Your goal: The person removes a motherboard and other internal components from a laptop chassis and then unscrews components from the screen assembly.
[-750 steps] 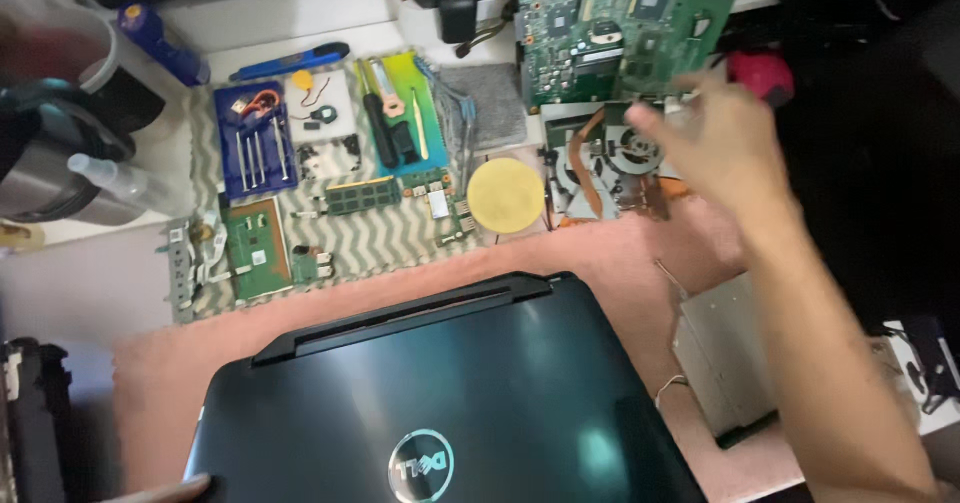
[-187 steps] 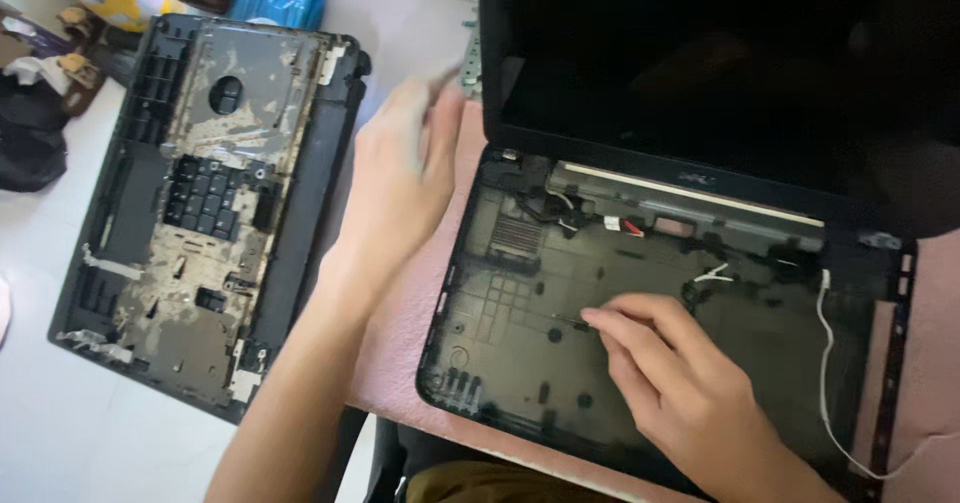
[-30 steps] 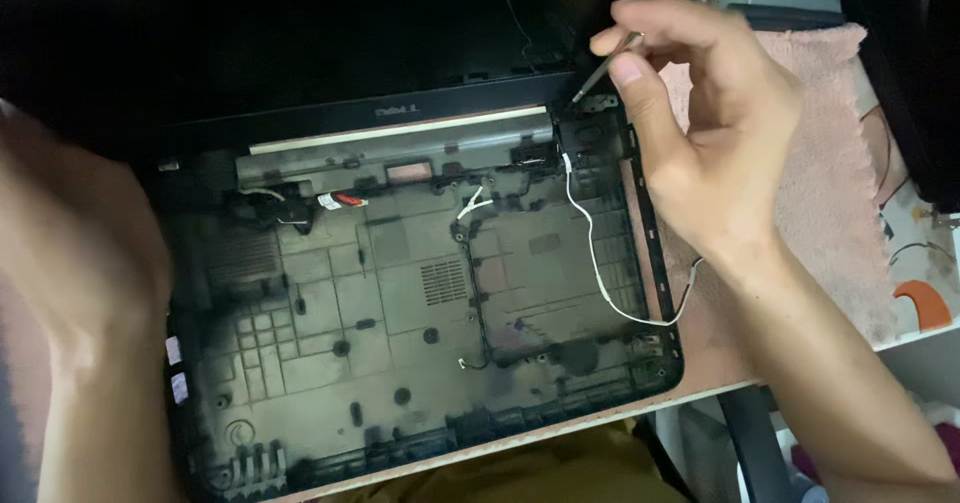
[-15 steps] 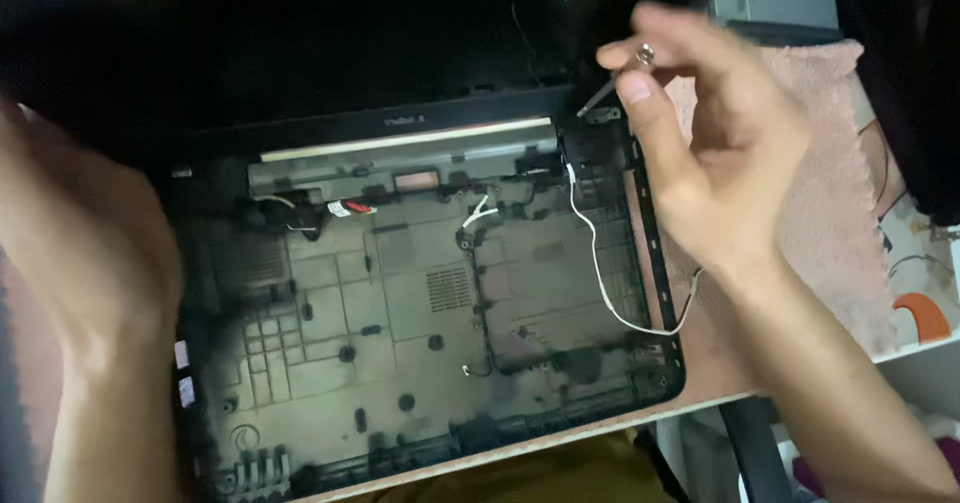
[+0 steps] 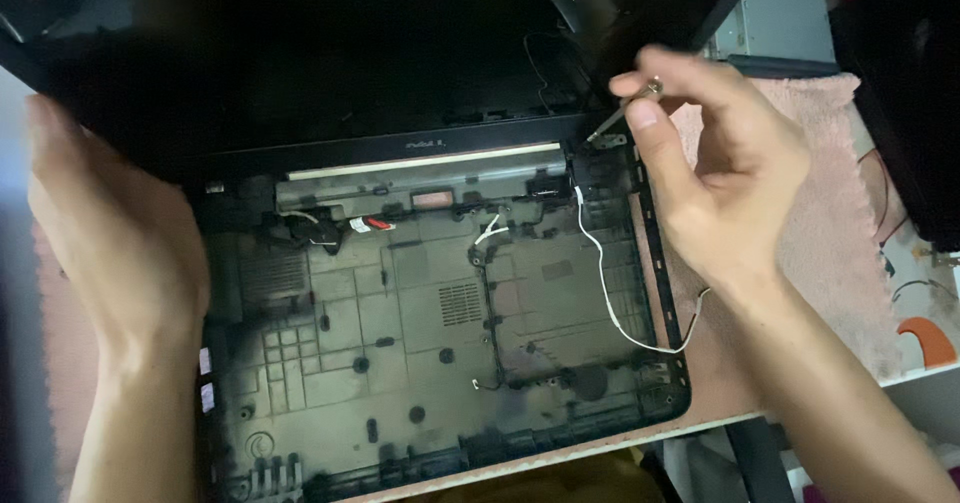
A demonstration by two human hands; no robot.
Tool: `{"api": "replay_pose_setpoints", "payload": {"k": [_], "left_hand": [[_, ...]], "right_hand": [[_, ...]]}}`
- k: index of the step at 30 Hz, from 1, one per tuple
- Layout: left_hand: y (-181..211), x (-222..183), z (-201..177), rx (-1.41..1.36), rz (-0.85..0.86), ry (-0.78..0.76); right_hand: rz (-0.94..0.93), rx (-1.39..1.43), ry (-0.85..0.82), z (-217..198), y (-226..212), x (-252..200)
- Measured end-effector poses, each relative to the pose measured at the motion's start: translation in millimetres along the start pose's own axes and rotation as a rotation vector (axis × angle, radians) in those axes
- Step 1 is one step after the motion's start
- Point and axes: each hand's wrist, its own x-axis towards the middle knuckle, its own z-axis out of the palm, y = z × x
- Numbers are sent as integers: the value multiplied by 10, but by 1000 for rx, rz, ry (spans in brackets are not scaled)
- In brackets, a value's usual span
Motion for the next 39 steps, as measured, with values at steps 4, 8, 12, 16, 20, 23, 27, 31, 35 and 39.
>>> {"api": "replay_pose_setpoints", "payload": {"k": [4,8,12,16,20,23,27,31,35,39], "left_hand": [[-191,29,-82,144,-78,105],[38,17,34,-104,-25,12],[15,13,18,58,-9,5],[-273,-23,-255,598,245,-22],[58,14,36,-120,-80,54],[10,-23,-42,292,-72,68],[-188,-33,-167,484,79,37],[126,39,54,63,-155,83],[-70,-38,-96,382,122,-5],[-186,28,-44,69,49,6]], "right_hand": [[-67,-146,-33,-44,17,2],[-28,-24,24,1,133,-34],[29,57,36,26,72,-20],[48,-17,-42,22,-52,13],[-92,-112,-49,-13,33,-8],[-46,-104,17,-25,131,-50],[65,51,46,15,64,-67],[138,136,32,-56,-9,-89],[89,137,18,-204,-112,-59],[152,55,18,-289,-248,-11]]}}
